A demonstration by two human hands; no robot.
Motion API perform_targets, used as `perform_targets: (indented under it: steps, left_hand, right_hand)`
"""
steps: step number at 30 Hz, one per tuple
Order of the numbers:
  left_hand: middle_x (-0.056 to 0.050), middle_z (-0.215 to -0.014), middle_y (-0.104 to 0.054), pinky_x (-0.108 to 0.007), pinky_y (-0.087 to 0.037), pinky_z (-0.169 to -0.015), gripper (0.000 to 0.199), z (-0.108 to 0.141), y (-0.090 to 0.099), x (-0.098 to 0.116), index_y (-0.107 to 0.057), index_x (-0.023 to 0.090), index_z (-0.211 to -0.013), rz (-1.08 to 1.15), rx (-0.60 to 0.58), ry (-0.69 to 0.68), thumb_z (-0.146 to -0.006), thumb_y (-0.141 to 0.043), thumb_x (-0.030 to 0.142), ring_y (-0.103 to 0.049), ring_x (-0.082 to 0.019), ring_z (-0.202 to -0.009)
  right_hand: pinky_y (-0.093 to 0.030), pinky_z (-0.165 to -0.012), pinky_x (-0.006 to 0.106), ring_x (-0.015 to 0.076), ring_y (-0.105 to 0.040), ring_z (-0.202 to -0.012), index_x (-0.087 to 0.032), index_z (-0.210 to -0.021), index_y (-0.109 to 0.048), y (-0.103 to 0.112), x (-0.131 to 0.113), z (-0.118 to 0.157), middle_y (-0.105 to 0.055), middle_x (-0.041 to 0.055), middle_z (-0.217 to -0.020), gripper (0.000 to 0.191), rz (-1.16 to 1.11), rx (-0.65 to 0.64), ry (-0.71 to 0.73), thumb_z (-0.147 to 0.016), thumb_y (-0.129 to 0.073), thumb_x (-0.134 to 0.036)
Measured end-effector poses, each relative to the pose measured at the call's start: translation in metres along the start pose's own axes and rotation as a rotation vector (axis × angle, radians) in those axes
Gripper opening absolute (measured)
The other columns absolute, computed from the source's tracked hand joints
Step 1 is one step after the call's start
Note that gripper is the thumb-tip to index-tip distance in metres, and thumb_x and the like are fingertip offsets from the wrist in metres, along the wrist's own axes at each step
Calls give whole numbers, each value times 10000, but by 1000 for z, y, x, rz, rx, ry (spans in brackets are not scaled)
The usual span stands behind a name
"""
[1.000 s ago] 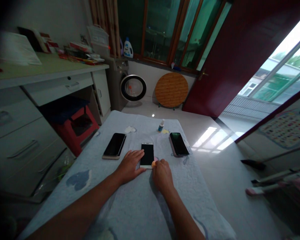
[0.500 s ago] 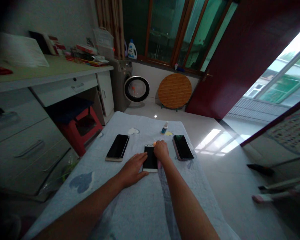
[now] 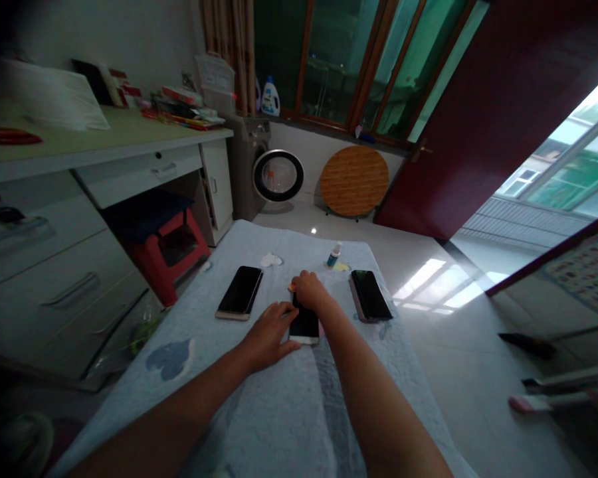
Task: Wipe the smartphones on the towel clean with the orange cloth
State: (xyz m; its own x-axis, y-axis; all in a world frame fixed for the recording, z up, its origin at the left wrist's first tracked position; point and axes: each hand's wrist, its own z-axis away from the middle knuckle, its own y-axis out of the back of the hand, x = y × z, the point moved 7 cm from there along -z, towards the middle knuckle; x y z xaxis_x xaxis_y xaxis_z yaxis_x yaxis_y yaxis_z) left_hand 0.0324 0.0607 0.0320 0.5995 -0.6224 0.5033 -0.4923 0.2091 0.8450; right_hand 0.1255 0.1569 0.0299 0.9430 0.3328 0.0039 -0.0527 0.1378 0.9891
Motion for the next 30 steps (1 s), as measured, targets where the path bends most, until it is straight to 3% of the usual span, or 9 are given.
perform_targets:
  steps: [4,9,13,16,22,30]
  left_hand:
    - [-94,-1270,-535,-520,-212,-1133,625,1,-2,-4,-437,244,-1297,-8,45,15,-755,-695,421,-472,-302,-1230]
    - [-168,-1395,-422,-566,-198,-1117,994,3,-1,-13,-193,191,-1415,-6,188,110,-646,-750,481,-383,-355,-1303]
    - [-184,-1451,-363,-577,-106,-1143,1122,5,-3,-14,-61,175,-1451,-12,210,133,-623,-753,481,-319,-353,-1355]
    - [-187,-1444,-381,-584,-70,-1143,1128,6,-3,-12,-19,167,-1465,-24,217,128,-633,-733,430,-326,-350,-1352]
    - [-188,-1478,-365,-585,-54,-1141,1064,7,-4,-12,9,168,-1477,-29,190,123,-634,-636,242,-296,-337,-1379]
    - [-140,-1443,-453,-555,-52,-1154,990,6,-7,-9,-14,167,-1484,-10,157,66,-689,-601,221,-309,-292,-1372]
  right_hand:
    - [-354,-890,290,188,-535,-977,-180,-1110,-681,2,-8,7,-609,115,-1101,290,-22,19,62,-938,-448,-168]
    - [-344,-890,292,185,-493,-947,-179,-1048,-700,7,-19,25,-578,102,-1040,284,-51,77,151,-955,-432,-180]
    - [-333,-882,314,198,-463,-941,-168,-998,-704,4,-33,45,-576,89,-973,253,-47,82,226,-928,-461,-158]
    - [-322,-880,334,214,-441,-970,-163,-1014,-699,2,-48,65,-581,91,-952,224,-56,88,296,-897,-507,-153]
    - [-337,-781,306,197,-436,-877,-144,-916,-697,1,-65,101,-565,87,-903,179,-92,87,272,-888,-521,-154]
    - [-361,-760,256,154,-495,-851,-169,-892,-703,-4,-52,116,-574,53,-921,198,-325,183,175,-929,-509,-160]
